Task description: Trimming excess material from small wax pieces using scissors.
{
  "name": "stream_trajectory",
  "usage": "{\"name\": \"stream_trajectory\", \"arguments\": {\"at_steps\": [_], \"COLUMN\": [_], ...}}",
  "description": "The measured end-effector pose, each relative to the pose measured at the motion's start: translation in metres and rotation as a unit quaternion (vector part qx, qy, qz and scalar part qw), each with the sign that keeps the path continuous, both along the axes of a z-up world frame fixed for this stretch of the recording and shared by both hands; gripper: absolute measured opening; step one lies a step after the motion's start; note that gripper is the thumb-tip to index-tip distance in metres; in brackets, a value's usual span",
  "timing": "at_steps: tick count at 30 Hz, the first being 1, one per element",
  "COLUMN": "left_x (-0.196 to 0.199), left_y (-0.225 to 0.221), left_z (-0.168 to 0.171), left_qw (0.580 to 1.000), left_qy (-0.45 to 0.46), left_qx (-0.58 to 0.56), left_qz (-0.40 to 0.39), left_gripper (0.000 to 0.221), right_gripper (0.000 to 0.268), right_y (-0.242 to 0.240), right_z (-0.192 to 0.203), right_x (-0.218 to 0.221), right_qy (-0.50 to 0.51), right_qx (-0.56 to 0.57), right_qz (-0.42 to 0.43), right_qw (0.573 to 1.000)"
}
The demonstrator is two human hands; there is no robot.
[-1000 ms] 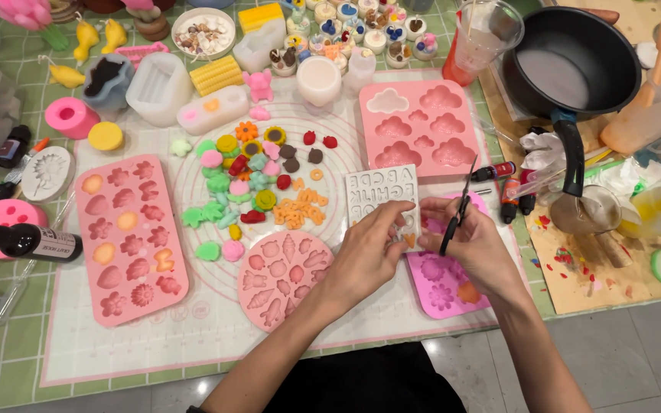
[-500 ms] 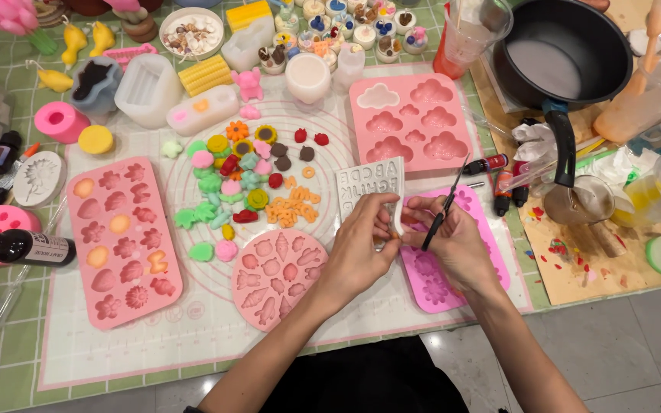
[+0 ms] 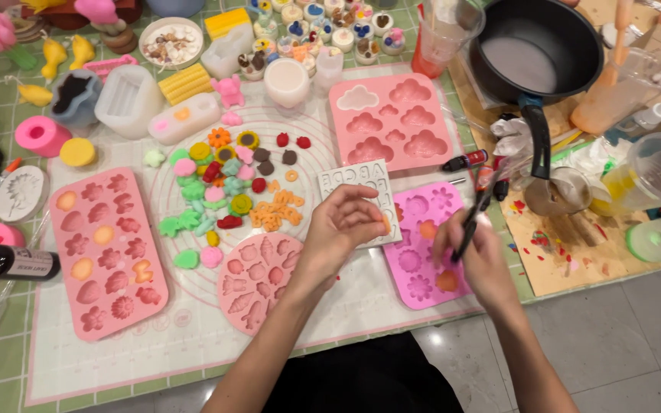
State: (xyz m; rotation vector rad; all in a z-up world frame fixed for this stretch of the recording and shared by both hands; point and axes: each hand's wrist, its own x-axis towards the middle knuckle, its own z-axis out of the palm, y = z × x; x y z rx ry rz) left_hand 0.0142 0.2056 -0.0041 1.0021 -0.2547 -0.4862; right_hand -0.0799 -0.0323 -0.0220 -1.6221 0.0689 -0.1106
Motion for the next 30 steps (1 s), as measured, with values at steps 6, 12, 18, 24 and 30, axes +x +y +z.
{"name": "stream_trajectory", "arguments": {"at_steps": [6, 12, 18, 24, 30], "left_x": [-0.008, -0.015, -0.025, -0.026, -0.023], "left_y": [-0.053, -0.095, -0.122, -0.139, -0.15], "left_z": [0.036, 0.064, 0.079, 0.073, 0.063], "left_qw": [0.996, 0.992, 0.988, 0.988, 0.987], "left_qy": [-0.003, -0.121, -0.149, -0.147, -0.145], "left_qx": [-0.089, -0.025, 0.005, 0.026, 0.018], "left_qz": [-0.022, -0.036, -0.039, -0.05, -0.066], "left_gripper": [0.034, 0.031, 0.034, 0.034, 0.032], "right_gripper": [0.059, 0.06, 0.063, 0.064, 0.064], "right_y": [0.011, -0.016, -0.029, -0.042, -0.053], "right_z": [0.016, 0.032, 0.039, 0.031, 0.027], "right_x": [-0.037, -0.05, -0.06, -0.067, -0.073], "right_qy": [0.091, 0.041, 0.024, 0.045, 0.061], "right_qx": [0.059, 0.069, 0.097, 0.094, 0.083], "right_qz": [0.144, 0.153, 0.131, 0.112, 0.105], "right_qw": [0.984, 0.985, 0.986, 0.988, 0.989]}}
